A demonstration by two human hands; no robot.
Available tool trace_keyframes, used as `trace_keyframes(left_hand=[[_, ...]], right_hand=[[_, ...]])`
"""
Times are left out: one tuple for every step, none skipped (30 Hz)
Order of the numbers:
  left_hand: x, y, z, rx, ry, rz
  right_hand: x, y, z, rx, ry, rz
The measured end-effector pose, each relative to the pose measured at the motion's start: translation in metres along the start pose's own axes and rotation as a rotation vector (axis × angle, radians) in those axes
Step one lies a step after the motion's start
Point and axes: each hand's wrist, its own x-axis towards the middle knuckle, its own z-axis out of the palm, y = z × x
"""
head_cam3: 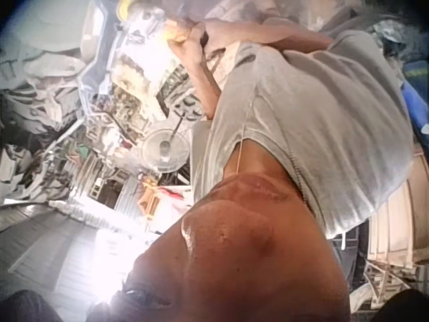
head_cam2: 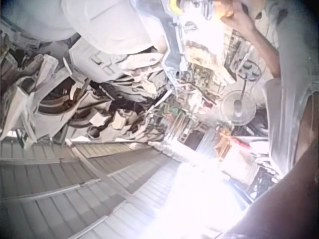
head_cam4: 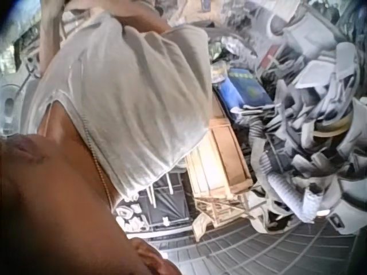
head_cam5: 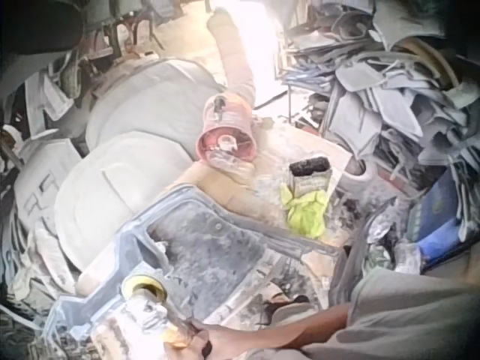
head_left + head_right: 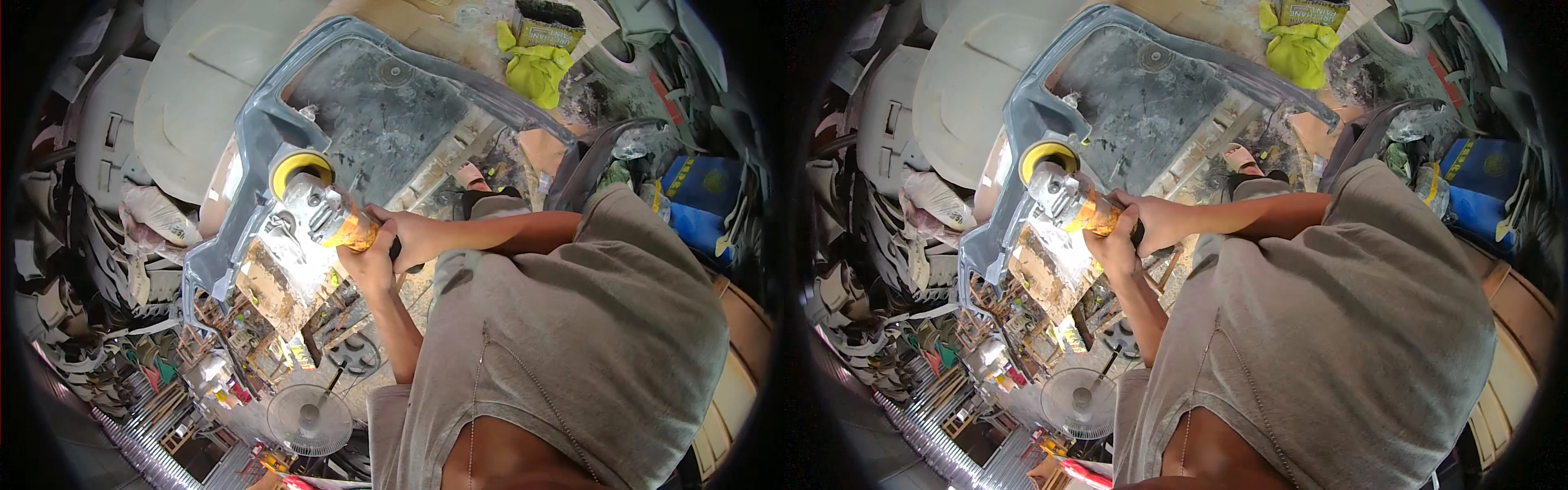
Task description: The person positions a vehicle bumper piece on a workbench and grinds its edges using an angle grinder, turning and repositioning the part by hand throughout the process.
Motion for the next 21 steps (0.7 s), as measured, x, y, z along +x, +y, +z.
trace_keyframes(left_hand=[[-0.003, -0.001, -0.006, -0.001, -0.008, 0.007], [-0.007, -0.001, -0.013, 0.015, -0.005, 0.018], [-0.01, -0.002, -0.017, 0.032, -0.006, 0.029], [-0.012, -0.003, -0.018, 0.035, -0.017, 0.034], [-0.012, -0.005, -0.019, -0.003, -0.05, 0.029], [-0.009, -0.005, -0.019, -0.04, -0.085, 0.023], [-0.002, -0.01, -0.022, -0.034, -0.098, 0.03], [0.007, -0.021, -0.03, 0.083, -0.15, 0.088], [0.016, -0.025, -0.03, 0.201, -0.213, 0.149], [0.025, -0.028, -0.03, 0.212, -0.304, 0.124], [0.034, -0.028, -0.025, 0.221, -0.318, 0.127], [0.041, -0.028, -0.021, 0.173, -0.397, 0.102], [0.048, -0.029, -0.015, 0.126, -0.476, 0.073], [0.056, -0.029, -0.007, 0.084, -0.553, 0.044], [0.067, -0.036, -0.005, 0.044, -0.608, -0.099], [0.073, -0.046, 0.001, 0.06, -0.591, -0.052], [0.078, -0.054, 0.011, 0.075, -0.574, -0.01], [0.085, -0.054, 0.023, 0.037, -0.519, -0.169], [0.098, -0.055, 0.029, 0.061, -0.526, -0.181], [0.117, -0.059, 0.027, 0.2, -0.53, -0.192], [0.135, -0.055, 0.034, 0.319, -0.547, -0.198]], right_hand=[[0.0, 0.003, 0.01, 0.017, 0.038, 0.002], [0.0, 0.007, 0.02, 0.014, 0.042, -0.003], [0.0, 0.012, 0.028, 0.022, 0.074, -0.043], [0.0, 0.017, 0.034, 0.029, 0.108, -0.084], [0.002, 0.02, 0.038, 0.027, 0.117, -0.091], [0.001, 0.023, 0.038, 0.087, 0.162, -0.068], [0.001, 0.026, 0.037, 0.148, 0.208, -0.047], [0.003, 0.023, 0.035, 0.15, 0.278, -0.021], [0.01, 0.025, 0.028, 0.152, 0.292, -0.031], [0.019, 0.027, 0.019, 0.26, 0.358, -0.018], [0.026, 0.03, 0.01, 0.368, 0.424, -0.004], [0.024, 0.003, 0.002, 0.489, 0.498, 0.055], [0.029, 0.009, -0.01, 0.499, 0.506, 0.047], [0.036, 0.016, -0.027, 0.435, 0.528, 0.12], [0.043, 0.016, -0.04, 0.373, 0.547, 0.194], [0.047, 0.017, -0.051, 0.509, 0.554, 0.22], [0.058, 0.02, -0.061, 0.529, 0.558, 0.218], [0.071, 0.025, -0.073, 0.513, 0.635, 0.217], [0.083, 0.03, -0.084, 0.498, 0.712, 0.22], [0.098, 0.04, -0.093, 0.547, 0.706, 0.235], [0.114, 0.049, -0.102, 0.547, 0.716, 0.237]])
